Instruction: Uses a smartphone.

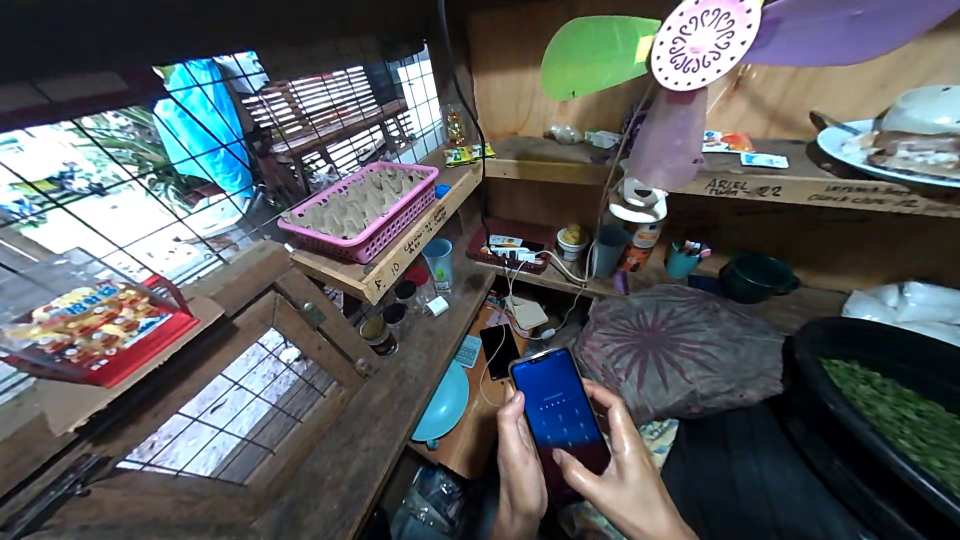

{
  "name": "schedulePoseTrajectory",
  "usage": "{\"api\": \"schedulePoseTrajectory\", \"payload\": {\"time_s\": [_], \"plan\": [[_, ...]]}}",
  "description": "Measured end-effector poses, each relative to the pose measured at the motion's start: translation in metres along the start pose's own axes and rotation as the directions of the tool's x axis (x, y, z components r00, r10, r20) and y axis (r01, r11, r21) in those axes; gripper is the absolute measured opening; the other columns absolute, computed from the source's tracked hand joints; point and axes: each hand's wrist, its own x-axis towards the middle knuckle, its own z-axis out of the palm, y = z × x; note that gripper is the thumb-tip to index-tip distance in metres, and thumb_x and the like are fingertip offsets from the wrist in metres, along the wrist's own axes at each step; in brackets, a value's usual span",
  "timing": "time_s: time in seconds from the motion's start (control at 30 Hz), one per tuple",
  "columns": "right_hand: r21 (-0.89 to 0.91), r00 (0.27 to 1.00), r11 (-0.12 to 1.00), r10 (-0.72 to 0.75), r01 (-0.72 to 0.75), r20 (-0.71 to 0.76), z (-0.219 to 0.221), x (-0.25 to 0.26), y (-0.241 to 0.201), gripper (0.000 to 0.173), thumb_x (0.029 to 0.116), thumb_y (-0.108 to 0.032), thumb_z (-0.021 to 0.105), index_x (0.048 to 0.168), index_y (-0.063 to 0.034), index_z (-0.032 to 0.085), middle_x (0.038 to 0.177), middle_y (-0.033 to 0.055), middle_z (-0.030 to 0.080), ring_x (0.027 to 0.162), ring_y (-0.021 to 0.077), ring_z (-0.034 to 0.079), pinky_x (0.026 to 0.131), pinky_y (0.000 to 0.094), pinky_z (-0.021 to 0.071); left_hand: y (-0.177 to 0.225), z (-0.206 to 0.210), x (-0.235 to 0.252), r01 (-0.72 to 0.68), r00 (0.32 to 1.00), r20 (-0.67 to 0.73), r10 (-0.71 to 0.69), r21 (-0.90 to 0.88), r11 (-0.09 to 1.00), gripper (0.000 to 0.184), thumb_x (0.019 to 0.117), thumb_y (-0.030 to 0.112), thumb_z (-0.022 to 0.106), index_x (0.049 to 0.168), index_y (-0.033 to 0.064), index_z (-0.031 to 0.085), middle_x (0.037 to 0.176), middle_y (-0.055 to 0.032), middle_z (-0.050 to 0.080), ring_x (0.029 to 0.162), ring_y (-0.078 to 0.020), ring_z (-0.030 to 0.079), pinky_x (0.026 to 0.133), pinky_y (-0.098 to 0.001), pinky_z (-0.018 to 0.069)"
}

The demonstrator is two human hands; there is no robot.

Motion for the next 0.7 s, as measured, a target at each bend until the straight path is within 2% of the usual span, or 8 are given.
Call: {"api": "schedulePoseTrajectory", "payload": {"time_s": [0.07,0.13,0.2,0.3,0.43,0.57,0.7], "plan": [[0.009,1.000,1.000,0.009,-0.009,-0.001,0.000,-0.001,0.001,0.078,0.0749,-0.024,0.080,0.135,0.0140,0.047,0.135,0.0250,0.059,0.120,0.0135,0.063,0.099,0.0238,0.0535,0.000,0.000,0.000,0.000,1.000,-0.001,0.000,0.003,1.000,0.051,0.1032,0.026,0.019,0.137,-0.0060,0.041,0.120,-0.0096,0.063,0.108,-0.0083,0.066,0.097,-0.0261,0.0542],[0.054,0.999,0.998,0.036,-0.036,0.000,0.000,-0.003,0.001,0.080,0.0733,-0.026,0.081,0.137,0.0082,0.047,0.135,0.0184,0.058,0.117,0.0081,0.062,0.096,0.0199,0.0533,0.000,-0.001,-0.001,-0.005,1.000,0.001,0.005,0.000,1.000,0.051,0.1033,0.025,0.018,0.136,-0.0052,0.041,0.119,-0.0089,0.063,0.107,-0.0078,0.066,0.096,-0.0260,0.0542],[0.143,0.998,0.988,0.059,-0.061,0.022,-0.004,-0.004,0.001,0.077,0.0766,-0.027,0.079,0.137,0.0070,0.046,0.134,0.0142,0.059,0.117,0.0075,0.063,0.096,0.0215,0.0549,0.001,-0.002,-0.001,-0.008,1.000,0.011,0.008,-0.003,1.000,0.050,0.1034,0.025,0.018,0.136,-0.0051,0.041,0.120,-0.0084,0.063,0.108,-0.0075,0.065,0.096,-0.0257,0.0542],[0.271,0.991,0.953,0.125,-0.133,0.046,-0.011,-0.003,0.002,0.072,0.0815,-0.027,0.074,0.137,0.0075,0.045,0.134,0.0137,0.060,0.117,0.0126,0.065,0.096,0.0275,0.0577,0.001,-0.003,-0.001,-0.008,1.000,0.023,0.008,-0.012,1.000,0.050,0.1034,0.025,0.017,0.136,-0.0046,0.041,0.119,-0.0081,0.064,0.106,-0.0081,0.066,0.095,-0.0267,0.0555],[0.391,0.970,0.888,0.234,-0.241,0.066,-0.021,-0.001,0.003,0.063,0.0856,-0.027,0.069,0.136,0.0029,0.046,0.137,0.0105,0.059,0.117,0.0131,0.066,0.091,0.0278,0.0596,0.000,-0.003,-0.001,0.012,1.000,0.029,-0.012,-0.003,1.000,0.052,0.1032,0.025,0.017,0.139,-0.0058,0.038,0.120,-0.0093,0.063,0.107,-0.0084,0.066,0.096,-0.0269,0.0550],[0.419,0.961,0.867,0.270,-0.269,0.059,-0.027,0.000,0.010,0.059,0.0869,-0.031,0.067,0.135,-0.0010,0.049,0.134,0.0081,0.061,0.116,0.0143,0.066,0.092,0.0291,0.0585,-0.002,-0.003,-0.001,0.045,0.998,0.057,-0.042,-0.058,0.997,0.049,0.1033,0.026,0.015,0.134,-0.0017,0.042,0.112,-0.0063,0.068,0.100,-0.0089,0.070,0.090,-0.0274,0.0588],[0.420,0.958,0.865,0.283,-0.275,0.043,-0.030,0.001,0.011,0.059,0.0866,-0.032,0.069,0.135,-0.0025,0.050,0.135,0.0078,0.061,0.117,0.0148,0.065,0.091,0.0285,0.0588,-0.004,-0.003,-0.001,0.044,0.996,0.074,-0.039,-0.062,0.997,0.050,0.1032,0.027,0.015,0.135,-0.0018,0.042,0.114,-0.0068,0.067,0.101,-0.0095,0.069,0.091,-0.0278,0.0582]]}}
